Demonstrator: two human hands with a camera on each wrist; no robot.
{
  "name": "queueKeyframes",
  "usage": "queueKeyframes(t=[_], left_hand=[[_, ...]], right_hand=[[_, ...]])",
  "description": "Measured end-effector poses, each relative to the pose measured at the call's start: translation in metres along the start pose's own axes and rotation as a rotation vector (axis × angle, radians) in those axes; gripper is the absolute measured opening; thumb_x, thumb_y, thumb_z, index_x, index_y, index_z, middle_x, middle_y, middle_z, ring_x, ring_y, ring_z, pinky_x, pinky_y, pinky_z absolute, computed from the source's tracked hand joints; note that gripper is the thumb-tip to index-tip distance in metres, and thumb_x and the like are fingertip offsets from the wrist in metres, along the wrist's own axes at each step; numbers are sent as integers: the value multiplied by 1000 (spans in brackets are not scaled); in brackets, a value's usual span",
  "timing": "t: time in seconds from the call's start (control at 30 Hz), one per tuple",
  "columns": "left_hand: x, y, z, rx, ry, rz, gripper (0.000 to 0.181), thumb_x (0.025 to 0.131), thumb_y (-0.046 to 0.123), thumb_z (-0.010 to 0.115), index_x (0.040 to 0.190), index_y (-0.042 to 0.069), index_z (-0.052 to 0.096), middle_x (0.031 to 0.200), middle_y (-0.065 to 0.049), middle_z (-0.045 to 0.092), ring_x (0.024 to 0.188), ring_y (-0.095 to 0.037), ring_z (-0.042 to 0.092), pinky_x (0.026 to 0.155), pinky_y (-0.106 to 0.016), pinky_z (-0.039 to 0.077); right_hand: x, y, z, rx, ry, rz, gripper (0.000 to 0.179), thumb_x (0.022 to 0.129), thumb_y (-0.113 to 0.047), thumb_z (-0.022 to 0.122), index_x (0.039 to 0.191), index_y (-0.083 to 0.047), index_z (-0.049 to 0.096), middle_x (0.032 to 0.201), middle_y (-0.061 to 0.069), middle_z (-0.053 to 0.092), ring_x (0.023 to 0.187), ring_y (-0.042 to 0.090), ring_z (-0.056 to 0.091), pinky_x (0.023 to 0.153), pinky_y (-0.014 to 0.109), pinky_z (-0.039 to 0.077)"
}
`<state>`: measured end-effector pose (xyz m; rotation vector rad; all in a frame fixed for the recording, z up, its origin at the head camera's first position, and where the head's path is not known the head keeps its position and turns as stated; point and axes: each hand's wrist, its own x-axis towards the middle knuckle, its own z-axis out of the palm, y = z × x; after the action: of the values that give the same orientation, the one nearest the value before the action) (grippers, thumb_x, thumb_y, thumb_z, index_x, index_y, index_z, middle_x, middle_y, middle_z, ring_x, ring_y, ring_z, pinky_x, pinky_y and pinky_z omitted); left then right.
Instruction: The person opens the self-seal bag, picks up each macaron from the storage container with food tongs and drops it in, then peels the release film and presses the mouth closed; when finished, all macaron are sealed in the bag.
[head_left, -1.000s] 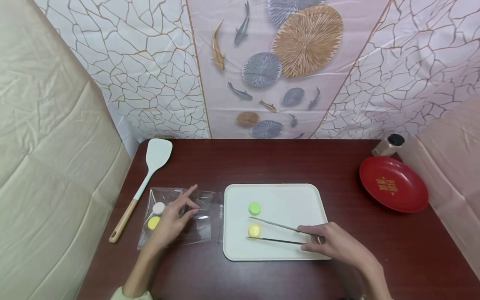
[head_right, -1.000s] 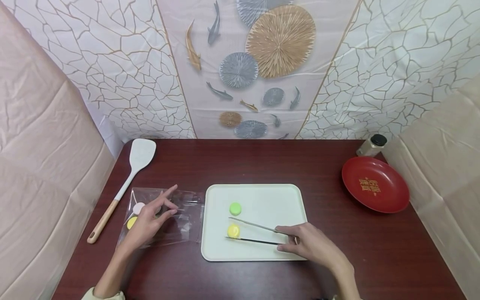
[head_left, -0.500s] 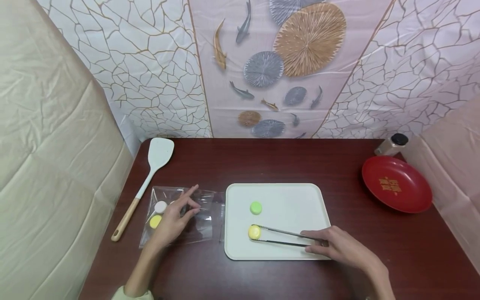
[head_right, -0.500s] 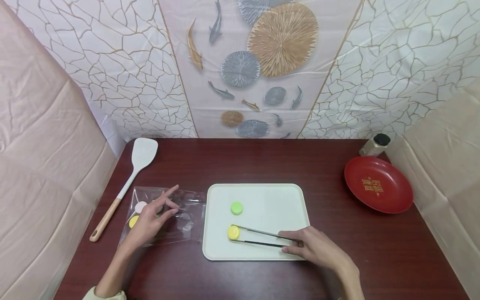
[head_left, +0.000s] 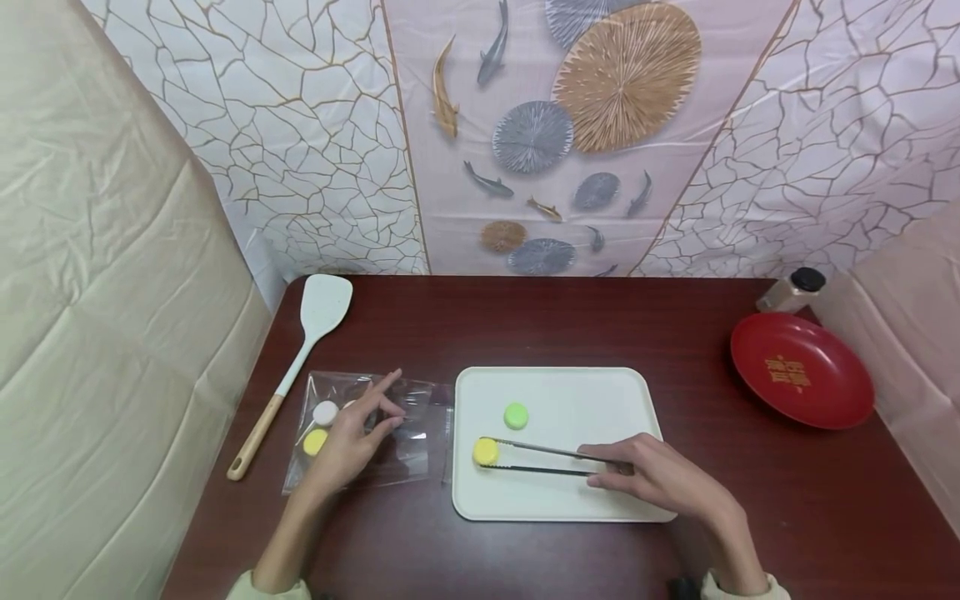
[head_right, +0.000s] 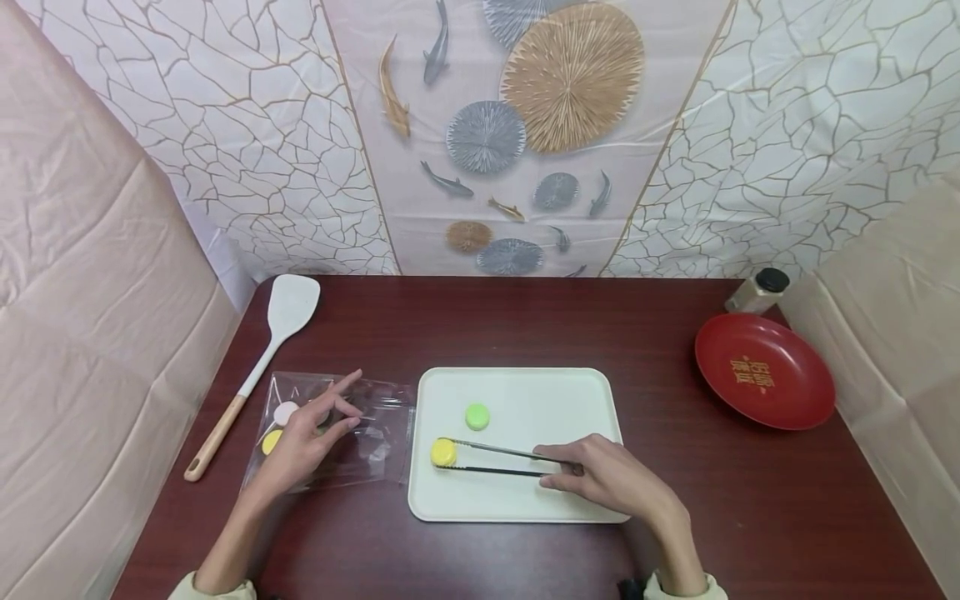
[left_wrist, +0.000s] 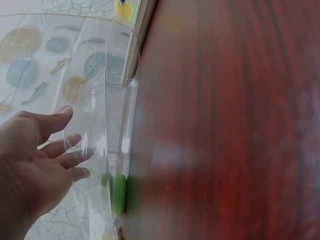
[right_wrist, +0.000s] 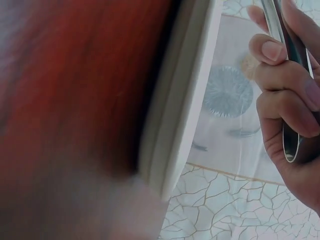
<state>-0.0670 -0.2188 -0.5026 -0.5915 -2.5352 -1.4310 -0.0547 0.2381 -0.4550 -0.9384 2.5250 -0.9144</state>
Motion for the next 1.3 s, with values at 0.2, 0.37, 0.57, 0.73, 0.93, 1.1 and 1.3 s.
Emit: queueKeyframes(t=[0.2, 0.37, 0.57, 0.73, 0.93, 1.1, 1.3], left_hand=[[-7, -37, 5, -60, 0, 69, 12, 100, 5, 78, 104, 15, 73, 165, -20, 54, 158, -31, 48, 140, -43, 22], [-8, -36, 4, -68, 3, 105, 14, 99, 1, 78, 106, 12, 73, 165, -20, 54, 156, -37, 49, 140, -46, 23], [-10, -59, 8, -33, -9, 59, 24, 99, 2, 79, 106, 24, 73, 167, -12, 54, 158, -26, 48, 139, -30, 21], [-9, -49, 6, -45, 12, 102, 15, 100, 3, 79, 106, 15, 73, 165, -19, 55, 155, -35, 51, 139, -41, 25], [-9, -40, 4, -55, 24, 117, 12, 100, 6, 79, 106, 16, 73, 166, -15, 55, 156, -30, 51, 139, -36, 24], [-9, -35, 3, -54, 28, 125, 6, 102, 10, 78, 105, 12, 73, 165, -17, 55, 156, -34, 51, 139, -41, 25], [-7, -18, 0, -23, 33, 101, 5, 102, 10, 77, 102, 10, 72, 161, -23, 57, 152, -42, 53, 138, -47, 28]], right_hand=[[8, -2, -2, -6, 11, -46, 37, 103, -31, 79, 132, -8, 79, 81, -22, 62, 75, -6, 48, 66, 17, 44], [15, -5, -4, 30, 2, -26, 39, 103, -33, 79, 134, -8, 79, 75, -22, 56, 73, -5, 47, 65, 18, 44], [24, -6, -2, 53, -7, -5, 41, 103, -33, 79, 135, -8, 78, 77, -19, 60, 70, -4, 45, 63, 18, 42], [34, -10, 1, 72, -19, 1, 40, 103, -30, 79, 135, -6, 78, 72, -20, 44, 66, -5, 38, 58, 16, 35], [51, -12, 11, 73, -19, -22, 40, 104, -29, 79, 134, -4, 78, 73, -19, 53, 66, -5, 39, 58, 18, 35], [71, 6, 37, 11, 30, -122, 43, 105, -40, 76, 136, -11, 78, 70, -16, 49, 65, -2, 37, 54, 21, 31], [97, -6, 54, -26, 31, -171, 48, 107, -49, 69, 135, -12, 79, 75, -14, 64, 65, 0, 41, 54, 22, 36]])
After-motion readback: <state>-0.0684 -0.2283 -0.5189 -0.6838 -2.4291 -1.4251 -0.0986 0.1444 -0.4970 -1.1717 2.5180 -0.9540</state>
